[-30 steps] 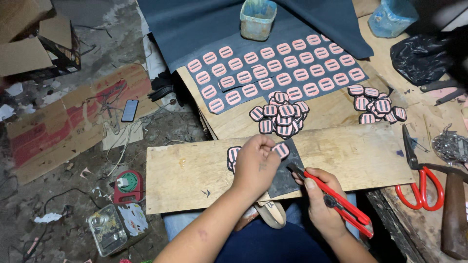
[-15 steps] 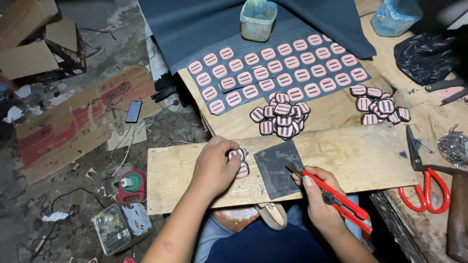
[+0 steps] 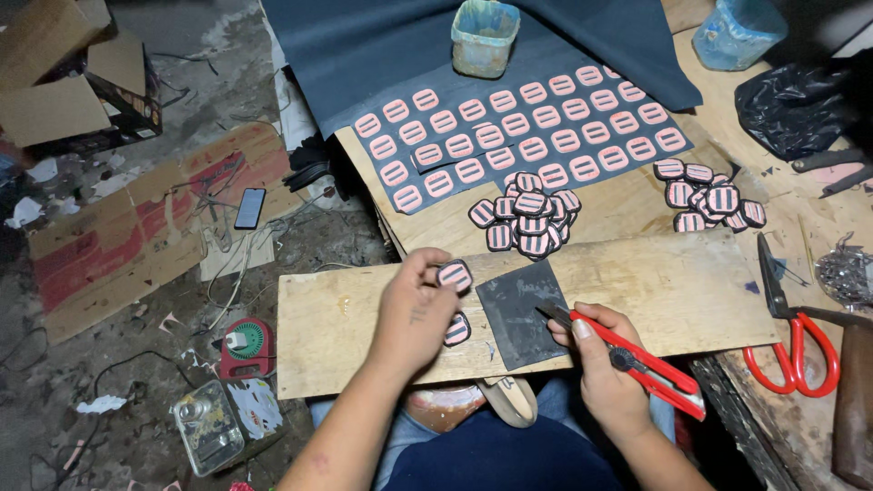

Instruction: The person uses a red utility knife to cut small rectangular fabric patches from a larger sheet on a wooden board. They hold each patch in place with one hand while cutting around its edges with the other, then place the finished pieces into a growing pile.

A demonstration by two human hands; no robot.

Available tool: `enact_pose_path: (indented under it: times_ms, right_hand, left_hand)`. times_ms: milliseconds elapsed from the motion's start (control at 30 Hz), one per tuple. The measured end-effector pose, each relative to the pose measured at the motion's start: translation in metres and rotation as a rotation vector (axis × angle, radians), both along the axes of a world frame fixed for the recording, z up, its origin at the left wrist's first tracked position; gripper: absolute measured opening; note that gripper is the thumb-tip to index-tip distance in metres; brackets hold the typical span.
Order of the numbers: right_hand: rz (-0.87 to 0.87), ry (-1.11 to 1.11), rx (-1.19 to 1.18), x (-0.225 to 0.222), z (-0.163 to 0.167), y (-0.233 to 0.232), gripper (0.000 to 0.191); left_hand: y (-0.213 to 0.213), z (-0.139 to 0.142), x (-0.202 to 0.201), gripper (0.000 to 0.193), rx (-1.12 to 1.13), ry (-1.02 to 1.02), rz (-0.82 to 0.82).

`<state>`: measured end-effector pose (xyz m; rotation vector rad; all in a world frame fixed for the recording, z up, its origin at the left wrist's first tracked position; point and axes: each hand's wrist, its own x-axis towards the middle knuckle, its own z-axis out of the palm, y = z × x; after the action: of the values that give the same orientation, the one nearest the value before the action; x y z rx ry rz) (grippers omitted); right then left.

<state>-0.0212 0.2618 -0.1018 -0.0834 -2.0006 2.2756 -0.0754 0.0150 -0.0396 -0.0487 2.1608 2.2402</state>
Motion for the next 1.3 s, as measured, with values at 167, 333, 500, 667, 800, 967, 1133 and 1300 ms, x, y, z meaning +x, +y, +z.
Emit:
enact_pose_path:
  times_ms: [167,333,500,667,800,967,1133,1300]
  right_hand:
    - [-0.045,-0.093,-0.091,-0.004,0.004,0.002,0.03]
    - [-0.021,-0.064,-0.054,-0.003,0.008,0.0,0.031]
    - [-0.026,-0.071,-0.059,-0.006,0.015,-0.002,0.031]
    - [-0.001,-0.064,-0.038,-0.009,0.021,-0.003,0.032]
    - [-0.011,0.023,0.278,-0.009,0.023,-0.008,0.031]
    - [-0.056,-0.008,0.412,-0.008,0.029,-0.013,0.03]
    - [-0.055,0.045,0.444,-0.01,0.033,-0.016,0.028]
    - [-0.035,0.061,0.588,-0.013,0.042,-0.018,0.026]
  left_hand:
    - [0.052,0.008,0.016,0.038,-0.045,-0.207,-0.112]
    - [0.056,0.018,0.031,0.032,-0.565,0.233,-0.081]
    - [0.049,0.023,0.033,0.021,-0.672,0.132,-0.192]
    - [0.05,0.025,0.032,0.032,-0.654,0.346,-0.183]
    - [0.053,0.02,0.029,0.022,-0.674,0.4,-0.15]
    - [0.051,0.006,0.028,0.025,-0.723,0.555,-0.103]
    - [0.051,-0.001,0.027,0.024,-0.716,0.557,-0.109]
    - [0.058,-0.001,0.028,0.022,-0.715,0.459,-0.09]
